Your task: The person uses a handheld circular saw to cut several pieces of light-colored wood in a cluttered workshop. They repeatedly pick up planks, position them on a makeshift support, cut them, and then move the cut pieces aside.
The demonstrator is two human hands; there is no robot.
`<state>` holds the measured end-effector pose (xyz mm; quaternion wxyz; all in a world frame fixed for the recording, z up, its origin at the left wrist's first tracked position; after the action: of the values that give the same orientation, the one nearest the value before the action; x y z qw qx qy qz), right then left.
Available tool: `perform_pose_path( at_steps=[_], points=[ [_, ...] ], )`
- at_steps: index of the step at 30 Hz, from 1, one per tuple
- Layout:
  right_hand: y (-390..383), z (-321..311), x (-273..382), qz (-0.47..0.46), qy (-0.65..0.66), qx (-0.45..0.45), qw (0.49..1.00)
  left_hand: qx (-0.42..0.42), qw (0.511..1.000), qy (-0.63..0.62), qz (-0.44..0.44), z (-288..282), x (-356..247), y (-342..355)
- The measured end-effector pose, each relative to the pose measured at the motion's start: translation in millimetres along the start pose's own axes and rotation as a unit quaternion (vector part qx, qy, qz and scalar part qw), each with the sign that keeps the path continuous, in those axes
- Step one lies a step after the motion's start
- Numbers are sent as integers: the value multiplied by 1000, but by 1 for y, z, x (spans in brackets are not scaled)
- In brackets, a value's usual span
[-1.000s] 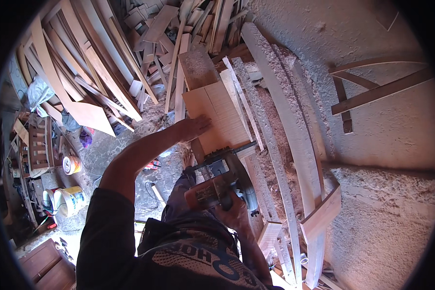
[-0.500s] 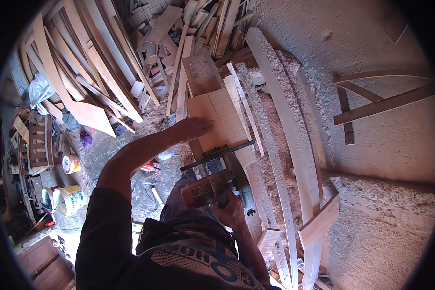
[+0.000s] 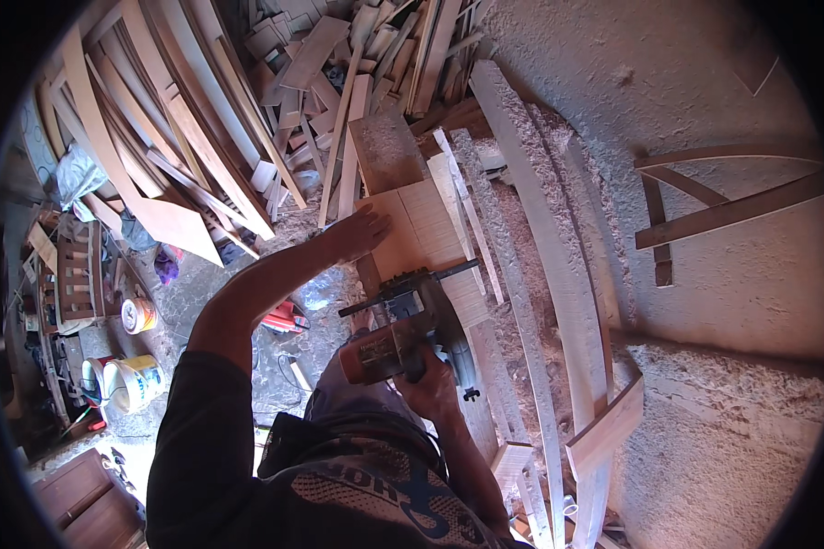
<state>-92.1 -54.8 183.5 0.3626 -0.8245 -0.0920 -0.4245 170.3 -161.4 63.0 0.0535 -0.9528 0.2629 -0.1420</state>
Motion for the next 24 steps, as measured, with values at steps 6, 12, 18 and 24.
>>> perform_pose_path(
  at_steps=[6, 12, 18, 24],
  points=[
    [18, 3, 10, -35, 8, -12, 999, -13, 1000, -5, 14, 10, 6, 3],
    [33, 9, 20, -37, 1, -3, 999, -93, 993, -70, -27, 24, 17, -19],
    [47, 7, 22, -37, -13, -11, 999, -213, 717, -410, -522, 15, -15, -123],
    [62, 8, 37, -48, -16, -9, 999, -54, 320, -801, -503, 9, -154, -160]
  ],
)
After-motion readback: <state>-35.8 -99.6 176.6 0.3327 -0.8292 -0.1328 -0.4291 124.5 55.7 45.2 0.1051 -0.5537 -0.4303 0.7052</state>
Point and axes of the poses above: each hand's wrist, its own y-axis towards the middle knuckle, its own z-axis out of the palm, x = y × z, the point moved 6 cm from there along y, towards the middle knuckle, and after that the axes turned 5 degrees about y, right-handed, at the moved point
